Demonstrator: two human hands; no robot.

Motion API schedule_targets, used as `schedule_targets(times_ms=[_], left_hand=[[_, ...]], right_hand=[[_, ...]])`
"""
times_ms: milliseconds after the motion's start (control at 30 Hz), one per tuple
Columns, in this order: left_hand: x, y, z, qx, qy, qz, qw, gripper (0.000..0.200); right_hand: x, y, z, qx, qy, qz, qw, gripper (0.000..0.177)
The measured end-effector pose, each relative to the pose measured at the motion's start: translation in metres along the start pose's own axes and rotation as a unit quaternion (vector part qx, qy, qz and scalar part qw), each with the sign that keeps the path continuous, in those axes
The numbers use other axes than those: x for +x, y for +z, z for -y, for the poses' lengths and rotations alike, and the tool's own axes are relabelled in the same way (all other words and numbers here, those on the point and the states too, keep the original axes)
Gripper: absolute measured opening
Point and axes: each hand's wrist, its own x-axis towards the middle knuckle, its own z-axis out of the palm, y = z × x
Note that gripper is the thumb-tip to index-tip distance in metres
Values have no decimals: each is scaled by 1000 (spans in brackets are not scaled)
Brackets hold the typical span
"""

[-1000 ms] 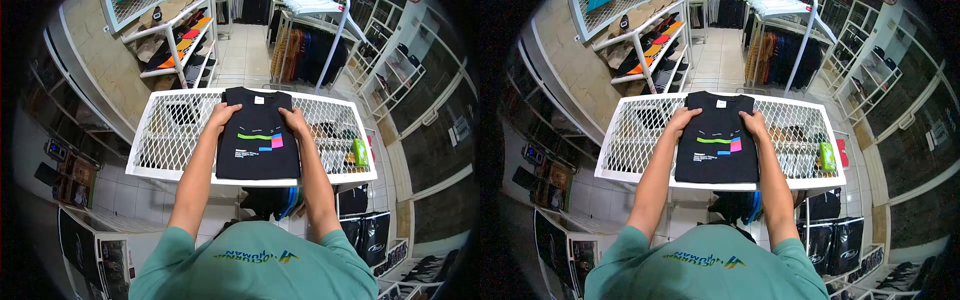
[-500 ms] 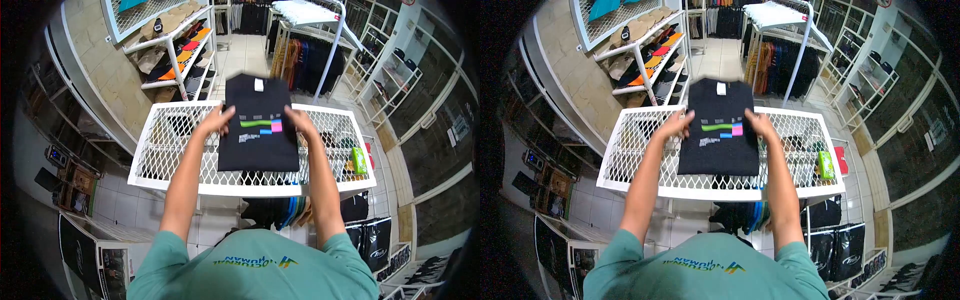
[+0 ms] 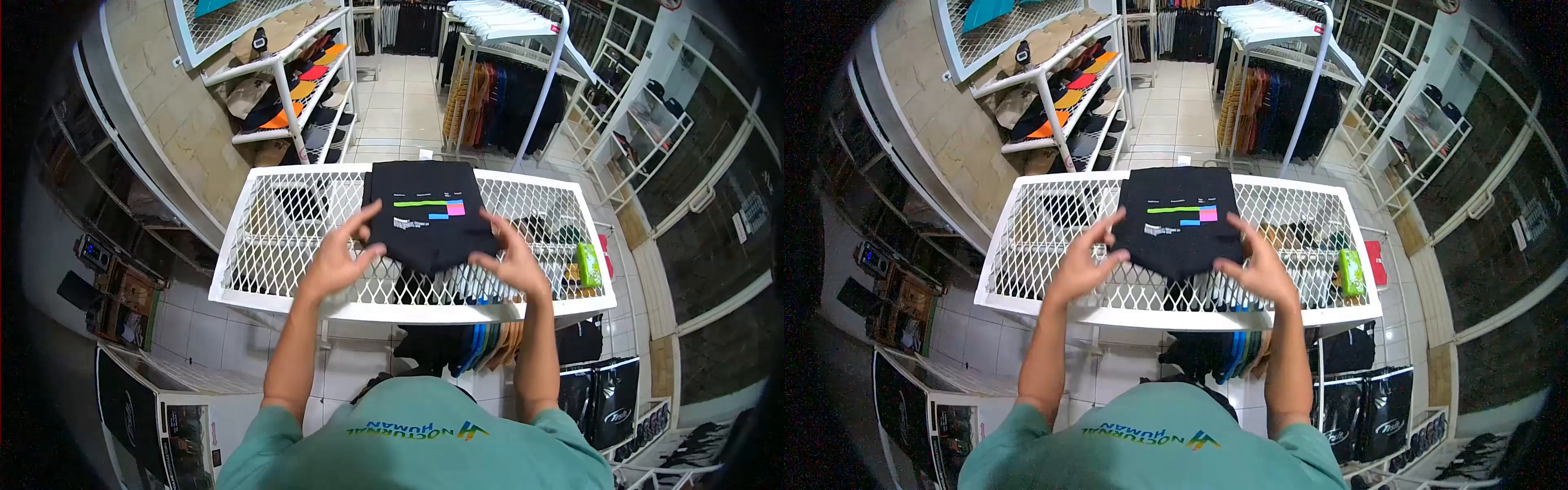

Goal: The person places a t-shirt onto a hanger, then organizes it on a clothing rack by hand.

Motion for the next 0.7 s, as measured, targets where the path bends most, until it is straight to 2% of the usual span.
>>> schedule_targets(times_ms=[33,67,100,133,167,233,300,333,367,400,433,467,533,567,633,700], left_hand=[[17,-7,-9,-33,4,-12,999,75],[37,-11,-9,-50,16,-21,998,70],[62,-10,2,-106,7,-55,993,68],[91,-8,26,-109,40,-93,989,66],[108,-5,31,-131,12,-109,985,67],[130,8,75,17,-133,-111,985,73],[122,29,142,113,-98,-117,982,84],[103,28,129,65,-104,-112,986,90],[78,19,89,65,-150,-80,983,90],[58,22,70,43,-151,-130,979,75],[52,23,75,43,-153,-131,979,75],[46,23,83,75,-151,-109,980,63],[42,22,80,124,-154,-70,978,43],[49,24,80,125,-154,-68,978,43],[71,25,79,142,-137,-93,976,40],[90,26,66,157,-60,-182,969,38]], right_hand=[[16,-11,14,52,16,-19,998,80],[39,-13,6,142,-3,-38,989,71],[58,-11,22,193,-50,-103,975,64],[84,-12,2,177,-35,-141,974,60],[104,-9,-11,139,4,-173,975,61],[134,14,-73,-19,103,-247,963,68],[130,34,-133,-57,110,-223,967,76],[111,33,-113,-57,157,-232,958,75],[86,36,-92,-55,207,-238,947,73],[69,38,-93,-51,196,-229,952,68],[57,38,-94,-48,188,-217,957,64],[53,37,-94,-48,191,-215,957,64],[50,33,-90,-91,177,-139,970,52],[55,33,-88,-90,178,-140,970,52],[78,33,-77,-123,114,-219,961,45],[96,33,-56,-136,52,-296,944,39]])
